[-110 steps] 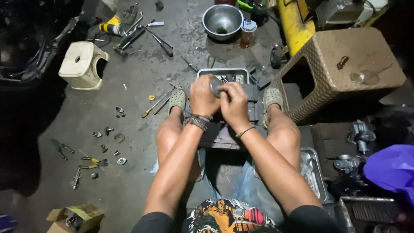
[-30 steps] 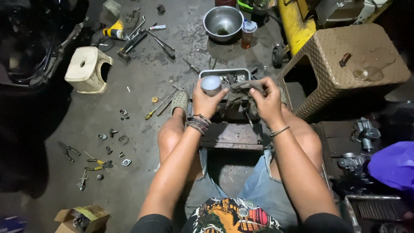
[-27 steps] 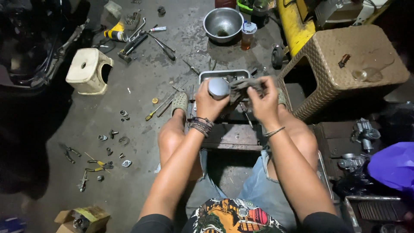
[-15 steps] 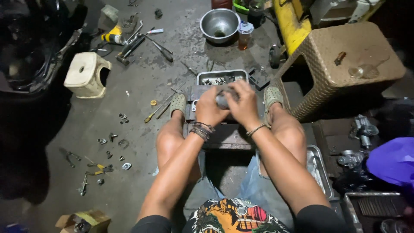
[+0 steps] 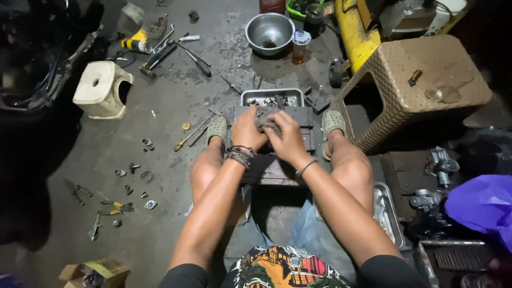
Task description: The person scrubs a cylindrical metal part with a cloth or abrasive pad while seated. They repeatedly rub the surface, rotate the part, and occasionally dip it into a metal tray containing liquid.
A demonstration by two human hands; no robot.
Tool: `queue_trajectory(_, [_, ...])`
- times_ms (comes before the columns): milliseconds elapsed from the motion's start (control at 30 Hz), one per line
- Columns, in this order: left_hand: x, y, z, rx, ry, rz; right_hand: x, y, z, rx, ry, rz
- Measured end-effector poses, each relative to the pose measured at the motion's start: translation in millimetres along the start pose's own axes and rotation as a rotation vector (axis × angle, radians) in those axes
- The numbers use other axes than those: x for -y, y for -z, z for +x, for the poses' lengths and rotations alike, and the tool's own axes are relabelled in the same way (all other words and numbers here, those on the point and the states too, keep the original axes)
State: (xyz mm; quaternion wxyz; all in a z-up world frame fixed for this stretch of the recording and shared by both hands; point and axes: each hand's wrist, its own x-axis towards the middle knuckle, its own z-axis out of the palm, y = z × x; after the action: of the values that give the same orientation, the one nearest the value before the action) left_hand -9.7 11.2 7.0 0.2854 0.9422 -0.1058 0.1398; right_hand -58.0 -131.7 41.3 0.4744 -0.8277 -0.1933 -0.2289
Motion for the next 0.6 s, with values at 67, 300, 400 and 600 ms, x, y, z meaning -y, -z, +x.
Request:
queue_trajectory(67, [-13, 12, -4, -0.065, -0.062, 0.028, -23, -6, 7, -0.036, -0.058, 0.067])
queue_trajectory(300, [-40, 32, -9, -0.047, -0.061, 0.075, -16, 0, 7, -0.061, -0.1, 0.006])
queue_trajectory(400, [-11, 2, -1, -0.074, -0.049, 0.152, -4, -4, 3, -0.018, -0.112, 0.008])
queue_trajectory(600, [-35, 14, -14, -0.01, -0.238, 0.1, -87, -10, 19, -0.127, -0.236, 0.126])
